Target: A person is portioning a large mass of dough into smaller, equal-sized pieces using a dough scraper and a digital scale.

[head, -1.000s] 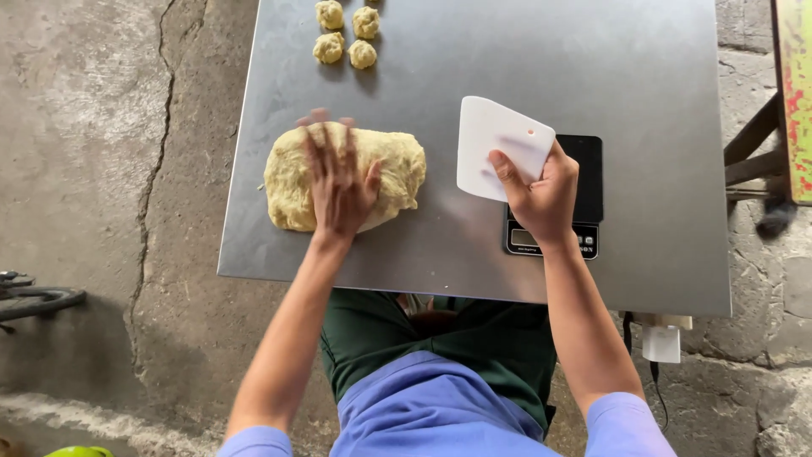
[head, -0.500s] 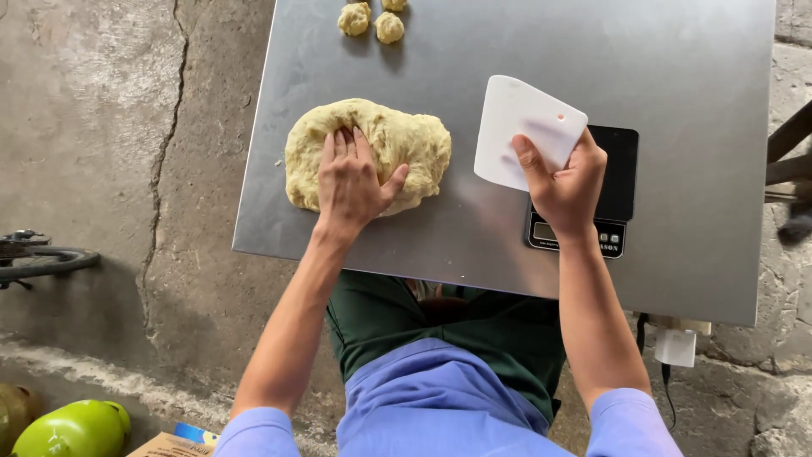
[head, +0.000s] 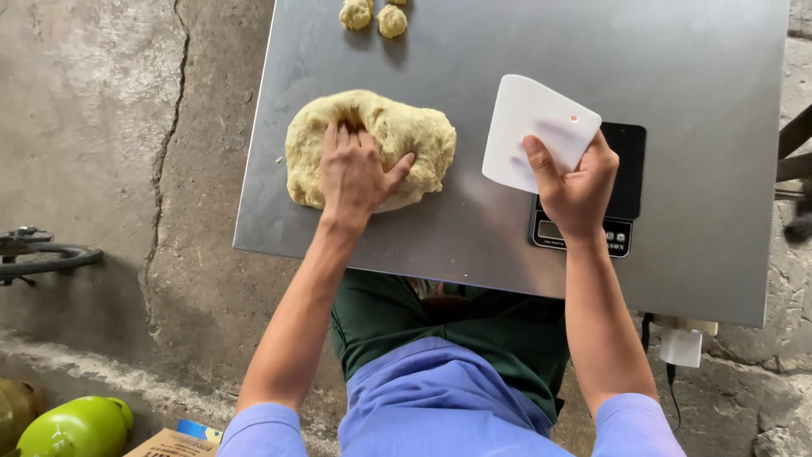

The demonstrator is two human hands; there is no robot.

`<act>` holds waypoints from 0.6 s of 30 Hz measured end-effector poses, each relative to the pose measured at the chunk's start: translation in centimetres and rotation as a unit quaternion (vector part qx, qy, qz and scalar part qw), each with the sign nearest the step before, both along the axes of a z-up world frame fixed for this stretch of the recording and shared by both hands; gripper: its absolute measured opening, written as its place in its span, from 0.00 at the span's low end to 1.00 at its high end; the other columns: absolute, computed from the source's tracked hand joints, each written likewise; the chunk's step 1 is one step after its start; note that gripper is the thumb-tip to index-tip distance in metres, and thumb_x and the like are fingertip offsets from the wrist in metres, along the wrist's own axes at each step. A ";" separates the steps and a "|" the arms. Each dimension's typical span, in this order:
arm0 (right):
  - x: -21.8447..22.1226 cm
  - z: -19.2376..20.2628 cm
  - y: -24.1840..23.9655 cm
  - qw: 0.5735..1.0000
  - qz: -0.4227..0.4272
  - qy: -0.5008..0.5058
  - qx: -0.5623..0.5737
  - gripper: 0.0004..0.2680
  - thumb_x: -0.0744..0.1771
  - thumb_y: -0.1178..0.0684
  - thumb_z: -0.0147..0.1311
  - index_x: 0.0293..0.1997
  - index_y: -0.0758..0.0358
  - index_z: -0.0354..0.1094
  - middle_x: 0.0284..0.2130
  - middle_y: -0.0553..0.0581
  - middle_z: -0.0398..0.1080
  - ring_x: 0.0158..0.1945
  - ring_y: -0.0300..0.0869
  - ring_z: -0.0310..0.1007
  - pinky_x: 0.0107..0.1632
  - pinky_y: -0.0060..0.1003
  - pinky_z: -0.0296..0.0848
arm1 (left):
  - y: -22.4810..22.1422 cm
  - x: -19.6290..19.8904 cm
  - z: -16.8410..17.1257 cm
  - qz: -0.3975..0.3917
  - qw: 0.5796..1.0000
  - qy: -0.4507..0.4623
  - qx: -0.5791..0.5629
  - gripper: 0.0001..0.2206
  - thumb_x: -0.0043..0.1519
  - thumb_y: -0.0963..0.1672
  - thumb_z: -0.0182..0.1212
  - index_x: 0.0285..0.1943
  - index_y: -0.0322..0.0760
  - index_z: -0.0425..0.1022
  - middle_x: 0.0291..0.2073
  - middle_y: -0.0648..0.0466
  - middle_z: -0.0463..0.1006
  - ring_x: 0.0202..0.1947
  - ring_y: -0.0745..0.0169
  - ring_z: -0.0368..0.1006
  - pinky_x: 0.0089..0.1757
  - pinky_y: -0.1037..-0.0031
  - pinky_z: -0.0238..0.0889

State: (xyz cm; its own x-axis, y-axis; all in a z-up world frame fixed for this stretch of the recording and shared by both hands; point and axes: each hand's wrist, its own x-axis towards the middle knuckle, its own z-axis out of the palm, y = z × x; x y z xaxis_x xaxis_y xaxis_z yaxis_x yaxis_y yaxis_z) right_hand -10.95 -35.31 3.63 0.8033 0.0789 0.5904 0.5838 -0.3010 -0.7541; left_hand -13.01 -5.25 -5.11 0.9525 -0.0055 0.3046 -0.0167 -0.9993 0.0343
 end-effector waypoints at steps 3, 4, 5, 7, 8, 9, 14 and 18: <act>0.0 0.2 -0.2 1.000 -0.011 0.003 -0.008 0.10 0.70 0.58 0.67 0.42 0.76 0.69 0.29 0.72 0.74 0.38 0.52 0.78 0.38 0.46 0.74 | -3.0 1.6 -2.9 0.100 0.989 0.029 0.109 0.49 0.58 0.71 0.46 0.42 0.18 0.78 0.34 0.27 0.81 0.50 0.25 0.77 0.63 0.37 0.48; 0.1 0.0 -0.6 1.000 -0.013 0.002 -0.009 0.10 0.70 0.58 0.67 0.42 0.76 0.69 0.29 0.72 0.74 0.38 0.52 0.78 0.38 0.46 0.74 | -2.8 1.6 -1.6 0.098 0.989 0.028 0.107 0.49 0.58 0.71 0.46 0.42 0.18 0.78 0.34 0.27 0.81 0.50 0.25 0.77 0.63 0.37 0.48; 0.0 -0.3 -1.1 1.000 -0.021 0.007 -0.010 0.10 0.70 0.58 0.67 0.42 0.76 0.69 0.29 0.72 0.74 0.38 0.51 0.77 0.38 0.46 0.74 | -2.6 1.5 -0.3 0.089 0.991 0.058 0.076 0.50 0.56 0.71 0.47 0.49 0.16 0.76 0.43 0.24 0.78 0.57 0.24 0.72 0.65 0.39 0.41; 0.0 -0.7 -1.8 0.999 -0.027 0.017 -0.010 0.10 0.70 0.58 0.68 0.42 0.76 0.70 0.29 0.72 0.74 0.37 0.51 0.77 0.38 0.46 0.74 | -1.9 1.0 2.2 0.082 0.991 0.094 0.045 0.52 0.55 0.71 0.48 0.55 0.14 0.74 0.51 0.20 0.76 0.63 0.22 0.66 0.67 0.40 0.35; 0.1 -0.9 -2.2 0.999 -0.026 0.015 -0.010 0.10 0.70 0.58 0.68 0.43 0.76 0.69 0.29 0.72 0.74 0.38 0.49 0.76 0.39 0.46 0.74 | -1.5 0.5 3.4 0.048 0.993 0.102 -0.028 0.53 0.54 0.70 0.51 0.63 0.14 0.67 0.60 0.21 0.68 0.69 0.24 0.56 0.68 0.41 0.31; 0.4 -1.1 -2.3 1.000 -0.025 0.011 -0.008 0.10 0.71 0.58 0.67 0.44 0.77 0.69 0.30 0.73 0.74 0.40 0.47 0.74 0.40 0.46 0.74 | -0.8 0.2 4.8 0.015 0.989 0.107 -0.098 0.56 0.53 0.69 0.55 0.71 0.15 0.60 0.69 0.21 0.60 0.75 0.26 0.46 0.70 0.42 0.26; 0.1 -1.0 -1.2 1.000 -0.011 0.019 -0.003 0.10 0.71 0.56 0.67 0.45 0.75 0.70 0.30 0.71 0.74 0.37 0.49 0.76 0.39 0.45 0.74 | 0.8 -0.1 3.2 -0.037 0.990 0.084 -0.104 0.50 0.58 0.68 0.55 0.66 0.17 0.67 0.62 0.27 0.70 0.71 0.30 0.56 0.70 0.45 0.31; -0.3 -0.5 0.0 0.999 0.003 0.026 -0.030 0.11 0.70 0.55 0.66 0.44 0.76 0.68 0.28 0.74 0.72 0.37 0.51 0.76 0.36 0.47 0.72 | 6.4 1.8 -2.1 -0.136 0.957 0.058 -0.248 0.17 0.70 0.53 0.59 0.41 0.35 0.76 0.39 0.43 0.79 0.54 0.38 0.73 0.64 0.43 0.52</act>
State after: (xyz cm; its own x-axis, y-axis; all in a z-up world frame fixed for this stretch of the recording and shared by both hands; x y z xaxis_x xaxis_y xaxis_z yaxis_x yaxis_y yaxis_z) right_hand -11.21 -35.28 3.10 0.8321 0.1180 0.5420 0.5464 -0.3421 -0.7645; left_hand -11.21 1.11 -7.22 0.9642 -0.1398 0.2252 -0.2404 -0.8190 0.5210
